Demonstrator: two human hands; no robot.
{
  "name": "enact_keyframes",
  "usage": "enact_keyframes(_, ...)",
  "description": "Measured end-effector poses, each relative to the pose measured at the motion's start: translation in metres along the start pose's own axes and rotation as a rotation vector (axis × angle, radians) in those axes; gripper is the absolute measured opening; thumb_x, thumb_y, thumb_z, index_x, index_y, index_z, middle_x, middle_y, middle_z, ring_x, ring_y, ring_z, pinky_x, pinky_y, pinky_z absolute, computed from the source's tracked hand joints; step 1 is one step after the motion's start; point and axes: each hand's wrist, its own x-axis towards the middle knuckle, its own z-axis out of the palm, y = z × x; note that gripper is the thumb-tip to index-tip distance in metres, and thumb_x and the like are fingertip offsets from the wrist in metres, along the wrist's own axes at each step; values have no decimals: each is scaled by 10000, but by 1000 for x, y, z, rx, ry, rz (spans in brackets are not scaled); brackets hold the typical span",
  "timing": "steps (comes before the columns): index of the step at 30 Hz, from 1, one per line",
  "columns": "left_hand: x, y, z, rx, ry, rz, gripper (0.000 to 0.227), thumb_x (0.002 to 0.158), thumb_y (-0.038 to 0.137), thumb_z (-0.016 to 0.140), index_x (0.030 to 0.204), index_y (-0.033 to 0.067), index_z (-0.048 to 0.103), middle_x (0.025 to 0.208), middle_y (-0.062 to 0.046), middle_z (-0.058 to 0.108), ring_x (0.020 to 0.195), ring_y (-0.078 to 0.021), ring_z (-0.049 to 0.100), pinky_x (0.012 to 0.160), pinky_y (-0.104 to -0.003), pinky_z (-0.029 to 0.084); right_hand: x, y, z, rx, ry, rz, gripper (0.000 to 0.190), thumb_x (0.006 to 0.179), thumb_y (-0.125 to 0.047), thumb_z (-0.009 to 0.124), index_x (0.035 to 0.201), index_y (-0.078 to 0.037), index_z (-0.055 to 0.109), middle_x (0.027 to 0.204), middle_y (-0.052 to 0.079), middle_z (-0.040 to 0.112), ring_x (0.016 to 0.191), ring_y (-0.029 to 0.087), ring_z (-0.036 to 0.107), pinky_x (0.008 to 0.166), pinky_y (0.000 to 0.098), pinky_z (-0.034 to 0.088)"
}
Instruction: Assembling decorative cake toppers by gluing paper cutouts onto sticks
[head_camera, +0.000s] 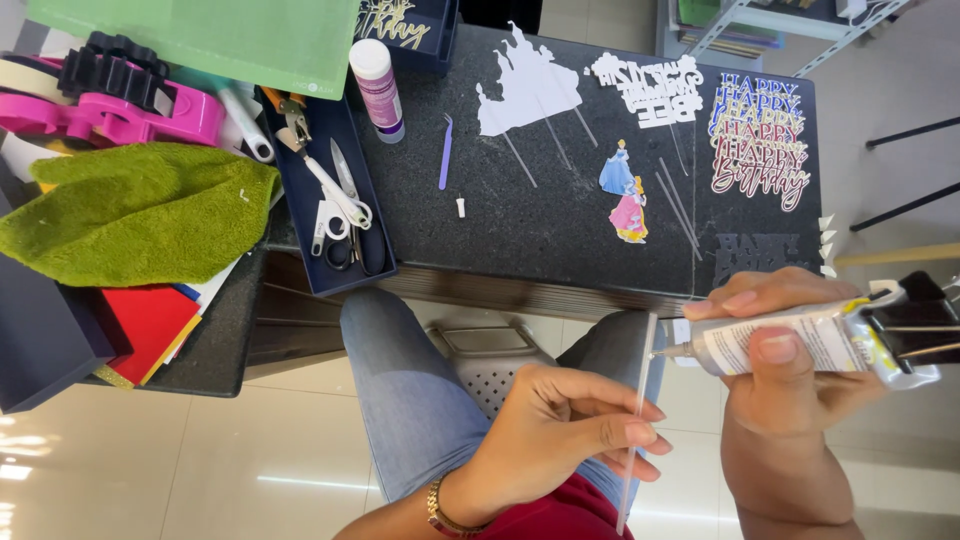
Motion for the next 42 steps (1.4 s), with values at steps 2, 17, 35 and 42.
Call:
enact_keyframes(2,0,-2,0,-8,-6,2,176,919,69,768,1044,-53,749,932,-236,756,780,-331,760,653,-242,633,0,0,-1,-25,0,-22,296,1015,-289,590,884,-23,594,864,116,622,695,281,702,670,335,572)
enact_keyframes(17,1,-4,-2,4,-24,17,191,921,93,768,1046,-50,744,940,-249,750,766,-329,755,629,-217,604,5,3,1,-34,15,-49,263,1027,-250,591,862,-50,544,867,126,606,669,288,684,573,347,541)
enact_keyframes(35,1,-2,-2,-8,-18,18,180,925,80,765,1038,-58,746,933,-251,748,750,-315,751,637,-226,613,7,1,11,-54,111,42,313,1044,-349,646,998,-65,524,924,100,583,675,248,625,671,334,617)
enact_keyframes(42,1,0,-1,-19,-9,9,167,920,71,767,1029,-55,748,925,-248,747,720,-286,741,665,-267,640,9,4,14,-71,121,-33,333,1048,-307,613,1085,-15,460,924,141,543,679,281,596,645,369,600)
